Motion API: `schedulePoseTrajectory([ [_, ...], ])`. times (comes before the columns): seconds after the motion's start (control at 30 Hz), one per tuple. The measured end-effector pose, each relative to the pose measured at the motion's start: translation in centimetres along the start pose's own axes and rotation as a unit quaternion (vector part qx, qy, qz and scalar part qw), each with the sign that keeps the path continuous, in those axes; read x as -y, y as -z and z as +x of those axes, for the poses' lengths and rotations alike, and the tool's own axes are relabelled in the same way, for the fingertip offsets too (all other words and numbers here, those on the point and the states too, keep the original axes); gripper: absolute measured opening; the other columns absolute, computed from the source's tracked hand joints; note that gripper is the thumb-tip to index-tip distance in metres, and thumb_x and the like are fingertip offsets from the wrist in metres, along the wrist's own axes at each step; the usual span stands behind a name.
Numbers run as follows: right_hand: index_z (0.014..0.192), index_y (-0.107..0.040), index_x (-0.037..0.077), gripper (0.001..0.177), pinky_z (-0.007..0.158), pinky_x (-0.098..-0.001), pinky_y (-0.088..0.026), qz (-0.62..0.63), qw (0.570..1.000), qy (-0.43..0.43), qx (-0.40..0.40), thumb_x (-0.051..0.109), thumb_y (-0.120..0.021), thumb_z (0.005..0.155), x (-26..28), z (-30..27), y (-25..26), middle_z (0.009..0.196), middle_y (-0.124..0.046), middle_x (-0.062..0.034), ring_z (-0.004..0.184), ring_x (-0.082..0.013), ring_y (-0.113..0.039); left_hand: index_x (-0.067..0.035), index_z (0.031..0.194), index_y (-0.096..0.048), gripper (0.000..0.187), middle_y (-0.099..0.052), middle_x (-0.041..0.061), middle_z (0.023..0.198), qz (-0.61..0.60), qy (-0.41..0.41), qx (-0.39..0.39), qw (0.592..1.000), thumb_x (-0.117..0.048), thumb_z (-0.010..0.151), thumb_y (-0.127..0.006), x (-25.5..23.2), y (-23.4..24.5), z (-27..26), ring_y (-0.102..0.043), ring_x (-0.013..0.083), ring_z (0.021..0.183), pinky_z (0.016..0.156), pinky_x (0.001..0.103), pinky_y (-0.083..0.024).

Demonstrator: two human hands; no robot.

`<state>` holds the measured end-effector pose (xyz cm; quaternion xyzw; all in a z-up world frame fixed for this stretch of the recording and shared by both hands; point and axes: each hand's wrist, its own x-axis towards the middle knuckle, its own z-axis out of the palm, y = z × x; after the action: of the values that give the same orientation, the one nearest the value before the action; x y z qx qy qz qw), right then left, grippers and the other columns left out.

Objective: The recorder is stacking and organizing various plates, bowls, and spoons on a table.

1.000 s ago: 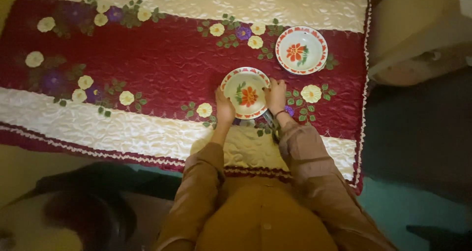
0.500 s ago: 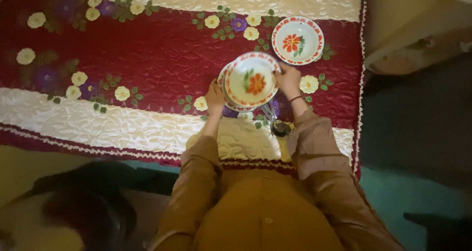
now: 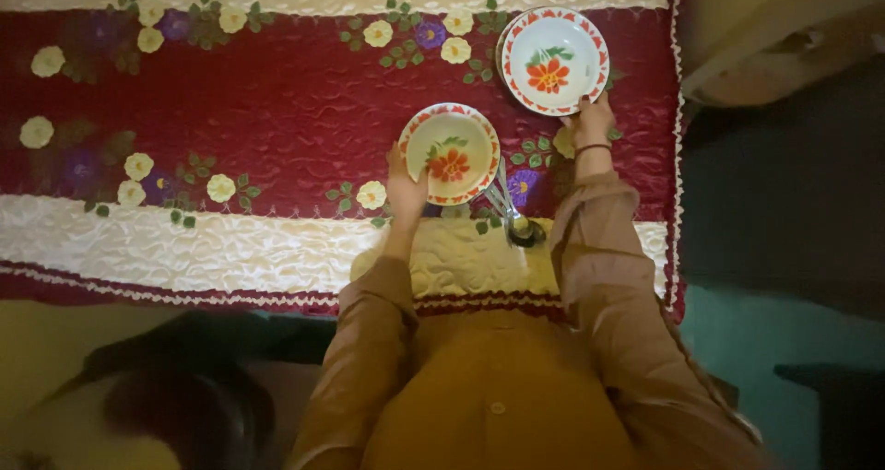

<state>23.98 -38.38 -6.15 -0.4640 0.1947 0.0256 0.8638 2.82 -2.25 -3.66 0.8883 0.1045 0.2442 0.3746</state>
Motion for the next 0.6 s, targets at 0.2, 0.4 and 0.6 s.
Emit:
schedulePoseTrajectory([
  [0.2,0.134,-0.061,0.021,0.047,0.063,-0.0423,-0.066,-0.14,0.98,0.083,-0.118,-0.002,-0.059,0.093,-0.3,1.2,-1.5,0.111,-0.074,-0.0095,0.087,-0.0278,-0.076,0.008,0.158,-0.025,0.081,-0.029,0.033,0.163,-0.081,0.076,-0.016,0.994,-0.001,0.088,-0.065,-0.5,-1.4,-0.9,-0.026,0.0447,0.155,0.128,0.045,-0.021],
  [0.4,0.123,-0.07,0.017,0.035,0.066,-0.0415,-0.066,-0.215,0.95,0.168,-0.153,0.005,-0.065,0.091,-0.3,0.9,-2.7,0.106,-0.08,-0.0098,0.087,-0.0283,-0.082,0.006,0.159,-0.024,0.076,-0.029,0.031,0.164,-0.095,0.078,-0.038,0.992,0.0,0.092,-0.061,-2.2,-0.6,-1.2,-0.027,0.0431,0.155,0.128,0.045,-0.024],
  [0.6,0.12,-0.072,0.03,0.032,0.077,-0.0483,-0.058,-0.487,0.818,0.126,-0.281,0.03,-0.065,0.089,2.1,-2.8,-6.5,0.106,-0.078,-0.0082,0.09,-0.034,-0.074,0.005,0.159,-0.025,0.077,-0.029,0.03,0.165,-0.081,0.083,-0.048,0.992,0.001,0.091,-0.06,-2.4,-0.7,-1.4,-0.028,0.0438,0.155,0.128,0.045,-0.024],
])
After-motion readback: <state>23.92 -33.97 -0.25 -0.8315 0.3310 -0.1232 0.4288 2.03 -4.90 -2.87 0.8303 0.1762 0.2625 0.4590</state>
